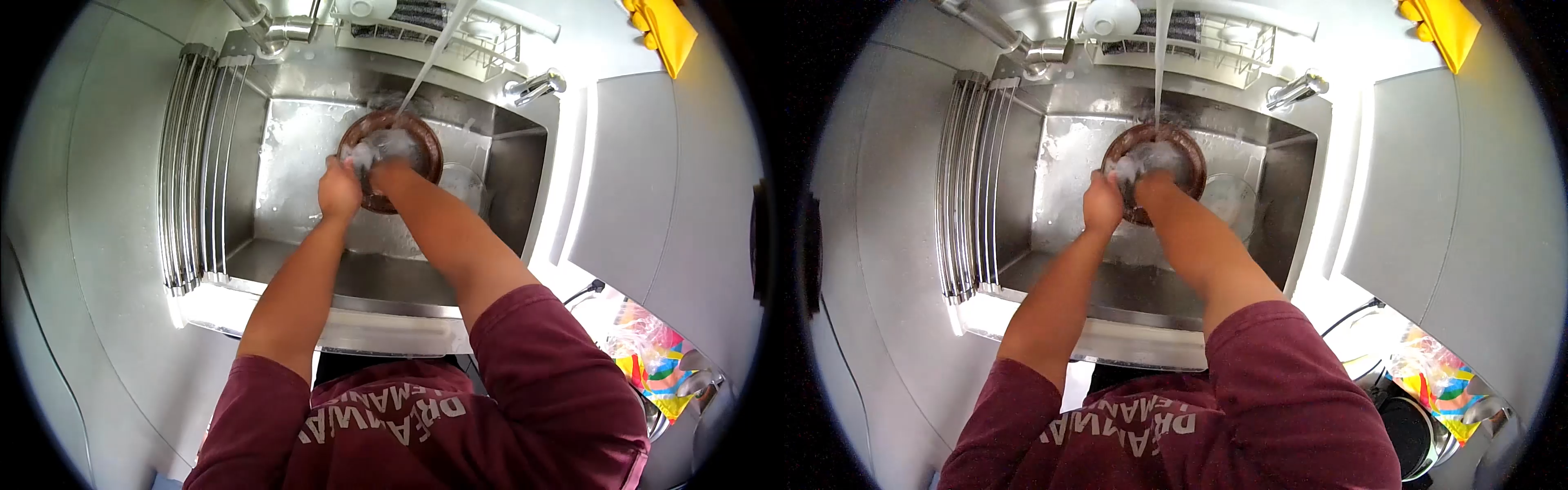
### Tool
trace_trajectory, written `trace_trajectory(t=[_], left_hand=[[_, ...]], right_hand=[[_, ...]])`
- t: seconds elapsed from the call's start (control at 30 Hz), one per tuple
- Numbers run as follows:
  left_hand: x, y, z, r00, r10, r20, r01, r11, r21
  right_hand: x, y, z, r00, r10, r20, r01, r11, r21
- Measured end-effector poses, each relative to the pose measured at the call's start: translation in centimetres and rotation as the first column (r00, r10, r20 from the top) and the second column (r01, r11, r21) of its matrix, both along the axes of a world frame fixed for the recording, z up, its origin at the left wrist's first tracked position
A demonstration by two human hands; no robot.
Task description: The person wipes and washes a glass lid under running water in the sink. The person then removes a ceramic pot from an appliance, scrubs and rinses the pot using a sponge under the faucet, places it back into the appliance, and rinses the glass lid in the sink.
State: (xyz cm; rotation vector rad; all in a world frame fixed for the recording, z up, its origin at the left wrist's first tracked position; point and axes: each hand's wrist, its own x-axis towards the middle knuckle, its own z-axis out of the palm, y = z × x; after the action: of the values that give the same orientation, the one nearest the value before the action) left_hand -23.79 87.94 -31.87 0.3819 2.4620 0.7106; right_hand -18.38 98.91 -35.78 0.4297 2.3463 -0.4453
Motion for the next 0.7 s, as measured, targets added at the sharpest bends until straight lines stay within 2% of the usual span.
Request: trace_trajectory(t=[0.07,0.1,0.17,0.2,0.23,0.3,0.33,0.43,0.47,0.53,0.57,0.63,0.7], left_hand=[[0.3,-0.6,-0.6,1.000,0.018,0.014,-0.018,0.999,0.041],[0.6,-0.8,-1.0,1.000,0.000,0.003,0.000,0.994,0.112],[1.2,-0.9,-1.2,0.999,0.037,-0.036,-0.034,0.996,0.088],[1.2,-0.9,-1.3,0.997,0.055,-0.059,-0.051,0.996,0.074],[1.1,-1.1,-1.3,0.998,0.048,-0.045,-0.045,0.997,0.064],[0.6,-0.9,-1.1,0.999,0.034,-0.018,-0.033,0.998,0.056],[0.5,-0.8,-0.8,1.000,0.031,-0.003,-0.030,0.999,0.046],[0.2,-0.5,-0.1,0.998,0.050,0.025,-0.052,0.997,0.054],[0.2,-0.4,0.1,0.998,0.053,0.041,-0.054,0.998,0.028],[0.4,-0.2,0.8,0.995,0.068,0.070,-0.067,0.998,-0.022],[0.7,-0.3,1.0,0.997,0.021,-0.079,-0.018,0.999,0.041],[1.2,-0.6,2.1,0.922,-0.037,-0.385,0.097,0.986,0.138],[0.9,-1.8,3.5,0.763,-0.401,-0.507,0.525,0.842,0.126]], right_hand=[[-1.1,0.5,-0.6,0.961,-0.257,0.099,0.275,0.906,-0.321],[-0.8,0.1,-1.6,0.744,-0.669,-0.008,0.549,0.617,-0.564],[-0.3,-1.4,-0.1,0.417,-0.909,0.015,0.754,0.337,-0.564],[-0.4,-1.9,0.5,0.224,-0.974,0.029,0.808,0.169,-0.564],[0.5,-2.3,-0.8,0.608,-0.766,-0.209,0.634,0.627,-0.453],[2.1,-2.1,2.6,0.912,-0.363,-0.193,0.301,0.910,-0.286],[3.0,-1.7,4.8,0.982,-0.119,-0.149,0.086,0.974,-0.208],[6.9,1.6,9.4,0.972,0.124,-0.199,-0.147,0.983,-0.108],[8.0,2.8,9.4,0.892,0.252,-0.374,-0.274,0.962,-0.007],[10.0,4.6,7.2,0.592,0.502,-0.631,-0.455,0.854,0.252],[10.0,4.4,6.5,0.599,0.547,-0.585,-0.487,0.829,0.276],[8.3,3.6,6.3,0.596,0.634,-0.493,-0.553,0.769,0.321],[6.4,3.0,7.6,0.656,0.627,-0.420,-0.591,0.773,0.230]])
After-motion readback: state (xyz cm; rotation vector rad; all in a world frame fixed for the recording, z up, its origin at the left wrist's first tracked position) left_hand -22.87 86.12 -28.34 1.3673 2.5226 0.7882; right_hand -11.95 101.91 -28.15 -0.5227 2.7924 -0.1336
